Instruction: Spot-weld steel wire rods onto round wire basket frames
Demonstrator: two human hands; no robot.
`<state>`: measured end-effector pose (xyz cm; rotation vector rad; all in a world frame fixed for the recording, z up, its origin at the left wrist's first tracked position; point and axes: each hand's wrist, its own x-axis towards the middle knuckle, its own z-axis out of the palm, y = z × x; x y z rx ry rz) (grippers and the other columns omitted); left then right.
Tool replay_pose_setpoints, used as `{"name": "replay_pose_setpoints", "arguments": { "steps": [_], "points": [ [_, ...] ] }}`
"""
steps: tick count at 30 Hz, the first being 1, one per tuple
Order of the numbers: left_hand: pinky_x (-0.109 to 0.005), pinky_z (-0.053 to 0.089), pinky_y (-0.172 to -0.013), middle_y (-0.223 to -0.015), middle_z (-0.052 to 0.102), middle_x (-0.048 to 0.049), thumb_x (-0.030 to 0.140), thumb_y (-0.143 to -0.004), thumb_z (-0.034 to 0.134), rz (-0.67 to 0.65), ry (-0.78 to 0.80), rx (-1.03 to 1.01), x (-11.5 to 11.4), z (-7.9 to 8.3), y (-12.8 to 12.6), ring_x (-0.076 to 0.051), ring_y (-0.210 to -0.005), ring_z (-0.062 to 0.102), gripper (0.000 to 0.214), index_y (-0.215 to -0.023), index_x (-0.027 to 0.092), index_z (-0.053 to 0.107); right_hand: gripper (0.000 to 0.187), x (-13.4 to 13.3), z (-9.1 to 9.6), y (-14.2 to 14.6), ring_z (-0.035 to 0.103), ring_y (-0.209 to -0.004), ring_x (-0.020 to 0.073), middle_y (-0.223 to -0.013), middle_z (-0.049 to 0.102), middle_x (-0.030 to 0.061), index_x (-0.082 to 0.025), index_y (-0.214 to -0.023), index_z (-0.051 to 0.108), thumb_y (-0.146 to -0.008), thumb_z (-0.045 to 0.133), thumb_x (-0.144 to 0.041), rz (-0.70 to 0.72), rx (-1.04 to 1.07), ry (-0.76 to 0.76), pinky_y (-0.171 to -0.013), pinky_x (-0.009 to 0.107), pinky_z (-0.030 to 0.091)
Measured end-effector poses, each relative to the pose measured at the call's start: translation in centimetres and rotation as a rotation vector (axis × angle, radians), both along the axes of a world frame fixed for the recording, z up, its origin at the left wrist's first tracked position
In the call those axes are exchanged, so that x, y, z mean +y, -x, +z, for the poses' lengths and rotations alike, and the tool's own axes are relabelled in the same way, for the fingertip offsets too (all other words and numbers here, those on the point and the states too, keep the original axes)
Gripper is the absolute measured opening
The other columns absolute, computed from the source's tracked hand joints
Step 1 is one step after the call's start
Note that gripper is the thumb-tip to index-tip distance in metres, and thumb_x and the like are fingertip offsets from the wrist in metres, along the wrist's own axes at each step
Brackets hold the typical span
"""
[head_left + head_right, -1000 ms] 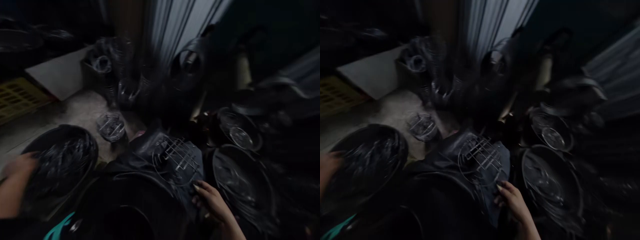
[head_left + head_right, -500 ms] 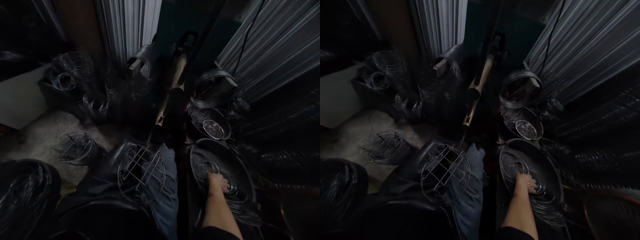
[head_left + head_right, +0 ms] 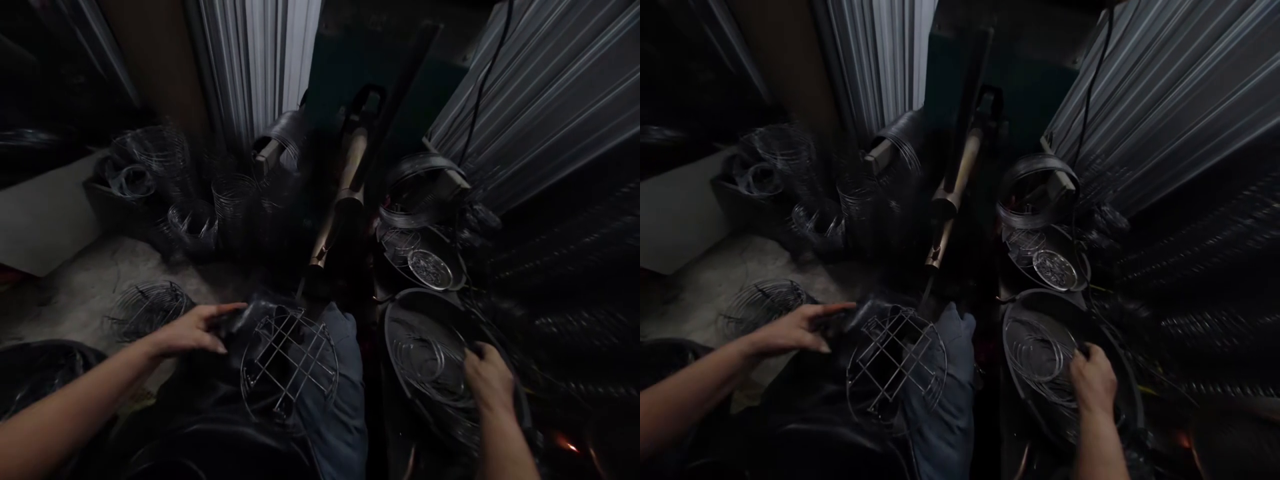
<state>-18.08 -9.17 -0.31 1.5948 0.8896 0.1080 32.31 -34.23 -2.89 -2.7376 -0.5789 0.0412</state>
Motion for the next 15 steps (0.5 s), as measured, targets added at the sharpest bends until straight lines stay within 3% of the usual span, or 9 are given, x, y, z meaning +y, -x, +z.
{"name": "replay_pose_setpoints", "arguments": {
  "steps": [1,3,5,9,12,15],
  "points": [
    [-0.030,0.049,-0.086,-0.115,0.067,0.0024,0.015,-0.058,0.072,-0.069,0.121,-0.040,-0.1,-0.5,-1.6,-0.017,-0.100,0.063,0.083,-0.135,0.032,0.046,0.027,0.9,1.7,0.4,0.059,-0.103,0.0346,-0.104,0.063,0.0172,-0.016,-0.105,0.063,-0.082,0.051,-0.025,0.045,-0.035,-0.014,-0.089,0.043,0.046],
    [-0.033,0.049,-0.090,-0.124,0.062,-0.0007,0.011,-0.052,0.075,-0.159,0.183,-0.084,-0.1,-1.5,-4.0,-0.019,-0.105,0.061,0.096,-0.139,0.031,0.040,0.029,3.1,5.5,1.2,0.055,-0.110,0.0308,-0.110,0.062,0.0142,-0.018,-0.106,0.063,-0.082,0.048,-0.025,0.156,-0.121,-0.051,-0.095,0.037,0.042],
    [-0.036,0.046,-0.095,-0.126,0.060,-0.0030,0.012,-0.051,0.075,-0.196,0.078,-0.071,-0.1,-2.3,-5.2,-0.021,-0.109,0.058,0.089,-0.134,0.029,0.048,0.031,6.0,9.4,1.9,0.053,-0.113,0.0289,-0.113,0.060,0.0132,-0.018,-0.110,0.063,-0.081,0.051,-0.026,0.241,-0.215,-0.084,-0.098,0.034,0.038],
    [-0.038,0.040,-0.102,-0.120,0.059,-0.0037,0.018,-0.056,0.077,-0.240,-0.105,-0.058,0.4,-3.6,-5.5,-0.023,-0.112,0.055,0.062,-0.116,0.025,0.064,0.038,13.6,16.4,2.6,0.057,-0.099,0.0284,-0.112,0.058,0.0160,-0.017,-0.117,0.064,-0.083,0.056,-0.031,0.335,-0.559,-0.059,-0.078,0.037,0.039],
    [-0.038,0.041,-0.101,-0.118,0.056,-0.0036,0.025,-0.059,0.079,-0.309,-0.122,-0.092,0.9,-4.3,-5.2,-0.022,-0.111,0.054,0.063,-0.120,0.027,0.062,0.037,19.7,19.6,2.5,0.056,-0.099,0.0253,-0.112,0.056,0.0153,-0.021,-0.119,0.064,-0.088,0.051,-0.038,0.370,-0.626,0.021,-0.067,0.036,0.031],
    [-0.037,0.043,-0.097,-0.112,0.055,-0.0043,0.034,-0.062,0.079,-0.326,-0.139,-0.104,1.5,-4.7,-5.0,-0.022,-0.106,0.054,0.060,-0.119,0.027,0.062,0.037,24.9,21.0,1.4,0.053,-0.105,0.0273,-0.119,0.052,0.0179,-0.018,-0.119,0.064,-0.089,0.049,-0.033,0.336,-0.554,0.162,-0.066,0.040,0.025]
  ]
}}
